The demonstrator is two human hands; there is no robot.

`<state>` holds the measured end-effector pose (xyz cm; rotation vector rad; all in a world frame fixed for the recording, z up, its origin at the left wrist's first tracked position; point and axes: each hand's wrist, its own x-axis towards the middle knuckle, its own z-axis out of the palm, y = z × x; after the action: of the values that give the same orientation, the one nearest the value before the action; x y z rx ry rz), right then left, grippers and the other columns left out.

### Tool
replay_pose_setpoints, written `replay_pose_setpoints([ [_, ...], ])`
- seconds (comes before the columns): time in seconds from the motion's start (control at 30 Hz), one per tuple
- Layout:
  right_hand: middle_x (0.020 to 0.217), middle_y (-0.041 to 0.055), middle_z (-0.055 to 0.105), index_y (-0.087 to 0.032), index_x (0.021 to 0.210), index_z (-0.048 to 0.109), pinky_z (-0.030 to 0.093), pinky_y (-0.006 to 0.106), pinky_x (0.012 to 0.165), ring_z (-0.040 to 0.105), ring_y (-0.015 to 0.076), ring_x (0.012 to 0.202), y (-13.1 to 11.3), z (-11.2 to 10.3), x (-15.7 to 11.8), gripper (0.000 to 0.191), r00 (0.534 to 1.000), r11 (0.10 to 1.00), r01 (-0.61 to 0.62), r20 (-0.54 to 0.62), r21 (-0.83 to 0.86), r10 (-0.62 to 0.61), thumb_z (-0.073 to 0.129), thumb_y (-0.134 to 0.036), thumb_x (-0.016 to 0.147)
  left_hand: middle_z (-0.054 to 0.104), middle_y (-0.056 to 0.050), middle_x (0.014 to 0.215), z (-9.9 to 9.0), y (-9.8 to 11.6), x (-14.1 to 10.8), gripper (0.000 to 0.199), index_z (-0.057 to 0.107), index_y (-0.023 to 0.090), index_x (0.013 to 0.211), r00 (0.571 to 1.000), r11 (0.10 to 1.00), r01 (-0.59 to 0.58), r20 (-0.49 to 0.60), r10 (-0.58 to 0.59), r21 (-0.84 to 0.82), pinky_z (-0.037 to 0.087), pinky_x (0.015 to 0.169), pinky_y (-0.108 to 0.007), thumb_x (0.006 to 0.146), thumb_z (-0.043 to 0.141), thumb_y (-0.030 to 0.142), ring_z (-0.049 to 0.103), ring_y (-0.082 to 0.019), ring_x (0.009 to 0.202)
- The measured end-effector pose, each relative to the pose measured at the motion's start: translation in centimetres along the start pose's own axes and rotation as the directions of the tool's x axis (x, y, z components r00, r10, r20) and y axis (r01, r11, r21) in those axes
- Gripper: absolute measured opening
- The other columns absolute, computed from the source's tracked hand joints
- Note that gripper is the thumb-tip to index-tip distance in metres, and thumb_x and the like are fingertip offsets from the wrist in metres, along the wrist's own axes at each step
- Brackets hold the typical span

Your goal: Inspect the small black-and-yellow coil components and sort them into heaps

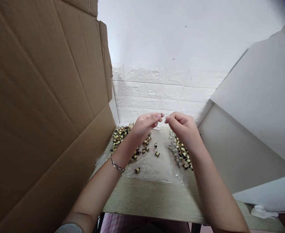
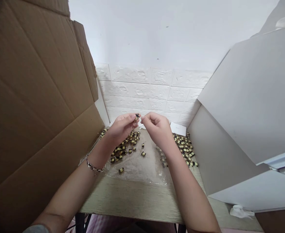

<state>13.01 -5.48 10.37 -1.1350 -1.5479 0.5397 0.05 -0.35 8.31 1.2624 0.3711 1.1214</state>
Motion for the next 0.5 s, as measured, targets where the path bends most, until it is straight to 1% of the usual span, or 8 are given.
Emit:
replay_pose_setpoints([
  [0.2,0.050,-0.0047,0.036,-0.015,0.065,0.053,0.024,0.020,0.045,0.030,0.0064,0.047,0.43,0.02,0.16,0.022,0.999,0.997,0.039,0.022,-0.068,-0.037,0.046,-0.032,0.077,0.050,0.002,0.071,-0.24,-0.01,-0.15,0.016,0.061,0.015,0.074,0.984,0.972,0.169,0.083,-0.157,-0.164,0.038,0.061,-0.018,0.070,0.061,0.031,0.042,-0.003,0.057],
  [0.33,0.052,-0.0039,0.038,-0.016,0.064,0.052,0.027,0.020,0.048,0.033,0.0076,0.050,0.68,0.10,0.19,0.020,0.998,0.993,0.068,0.016,-0.101,-0.067,0.043,-0.028,0.078,0.050,0.001,0.074,-0.46,0.02,-0.19,0.016,0.060,0.016,0.076,0.965,0.949,0.251,0.132,-0.229,-0.192,0.040,0.063,-0.018,0.072,0.060,0.032,0.043,-0.003,0.058],
  [0.5,0.049,-0.0046,0.036,-0.017,0.062,0.052,0.024,0.020,0.046,0.030,0.0073,0.047,0.79,0.00,0.03,0.018,0.993,0.965,0.087,-0.055,-0.247,-0.104,0.042,-0.023,0.076,0.048,0.002,0.072,-0.69,-0.15,-0.13,0.017,0.062,0.017,0.077,0.950,0.936,0.293,0.171,-0.262,-0.194,0.041,0.064,-0.019,0.073,0.059,0.034,0.042,-0.003,0.057],
])
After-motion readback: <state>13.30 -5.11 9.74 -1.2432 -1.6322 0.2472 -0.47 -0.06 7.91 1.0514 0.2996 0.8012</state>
